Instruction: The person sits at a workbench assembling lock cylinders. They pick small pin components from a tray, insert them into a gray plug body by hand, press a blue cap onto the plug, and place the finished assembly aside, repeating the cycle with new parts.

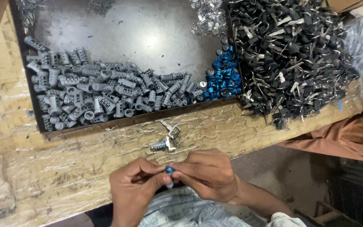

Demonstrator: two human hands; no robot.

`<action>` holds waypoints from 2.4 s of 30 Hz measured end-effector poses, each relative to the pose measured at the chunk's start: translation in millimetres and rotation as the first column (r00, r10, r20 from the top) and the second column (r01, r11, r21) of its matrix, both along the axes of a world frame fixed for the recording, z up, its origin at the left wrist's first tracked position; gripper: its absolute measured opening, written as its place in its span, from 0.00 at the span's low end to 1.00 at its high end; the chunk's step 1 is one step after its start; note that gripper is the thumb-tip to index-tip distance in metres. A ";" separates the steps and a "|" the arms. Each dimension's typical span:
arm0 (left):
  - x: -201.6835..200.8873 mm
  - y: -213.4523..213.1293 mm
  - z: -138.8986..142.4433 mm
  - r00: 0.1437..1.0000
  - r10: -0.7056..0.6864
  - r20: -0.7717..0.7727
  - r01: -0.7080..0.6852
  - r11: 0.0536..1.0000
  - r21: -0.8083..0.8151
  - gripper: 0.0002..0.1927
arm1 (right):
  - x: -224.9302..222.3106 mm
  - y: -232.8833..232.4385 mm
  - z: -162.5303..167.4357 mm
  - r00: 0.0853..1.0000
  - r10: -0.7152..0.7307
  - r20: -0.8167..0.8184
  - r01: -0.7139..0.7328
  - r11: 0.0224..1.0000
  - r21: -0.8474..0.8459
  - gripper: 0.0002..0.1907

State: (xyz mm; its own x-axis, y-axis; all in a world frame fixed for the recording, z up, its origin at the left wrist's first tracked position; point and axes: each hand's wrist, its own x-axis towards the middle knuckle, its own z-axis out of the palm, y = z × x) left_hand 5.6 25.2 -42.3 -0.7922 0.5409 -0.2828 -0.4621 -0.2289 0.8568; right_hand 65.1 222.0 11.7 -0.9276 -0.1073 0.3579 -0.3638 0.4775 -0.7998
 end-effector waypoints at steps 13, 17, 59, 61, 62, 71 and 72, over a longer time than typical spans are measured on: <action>-3.9 12.7 16.5 0.926 -0.310 0.217 0.308 0.950 0.044 0.09 | 17.0 -8.3 -38.9 0.850 0.070 -0.522 0.169 0.902 0.397 0.17; 24.0 33.4 32.9 0.983 0.181 0.000 -0.181 0.982 0.055 0.08 | 15.3 2.3 -38.5 0.903 0.126 -0.411 0.061 0.908 0.414 0.14; -28.5 -14.4 -10.3 0.900 0.075 -0.430 -0.145 0.981 -0.132 0.07 | -43.9 -26.3 18.6 0.984 -0.128 0.120 0.065 0.900 0.432 0.04; -26.9 -14.5 -10.1 0.905 0.038 -0.424 -0.100 0.987 -0.126 0.07 | -44.0 -26.4 16.4 0.993 -0.040 0.113 -0.009 0.913 0.408 0.04; -24.5 -13.6 -9.3 0.874 0.048 -0.484 -0.145 0.976 -0.165 0.09 | -44.4 -25.9 15.9 0.988 -0.063 0.143 0.001 0.919 0.393 0.04; -9.1 -9.7 -9.0 0.743 0.060 -0.667 -0.215 0.965 -0.153 0.20 | -43.1 -18.1 9.6 0.942 -0.036 0.334 -0.043 0.973 0.225 0.06; -10.5 -11.0 -10.5 0.777 0.031 -0.629 -0.164 0.974 -0.155 0.20 | -42.5 -19.6 8.2 0.956 -0.015 0.293 -0.057 0.970 0.235 0.07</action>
State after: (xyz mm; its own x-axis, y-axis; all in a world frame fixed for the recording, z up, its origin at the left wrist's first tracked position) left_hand -4.8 14.2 -52.8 -0.8761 0.4394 0.1986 0.1991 -0.0455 0.9789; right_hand 22.6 202.4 19.9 -0.9837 -0.1764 0.0342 -0.1443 0.6621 -0.7354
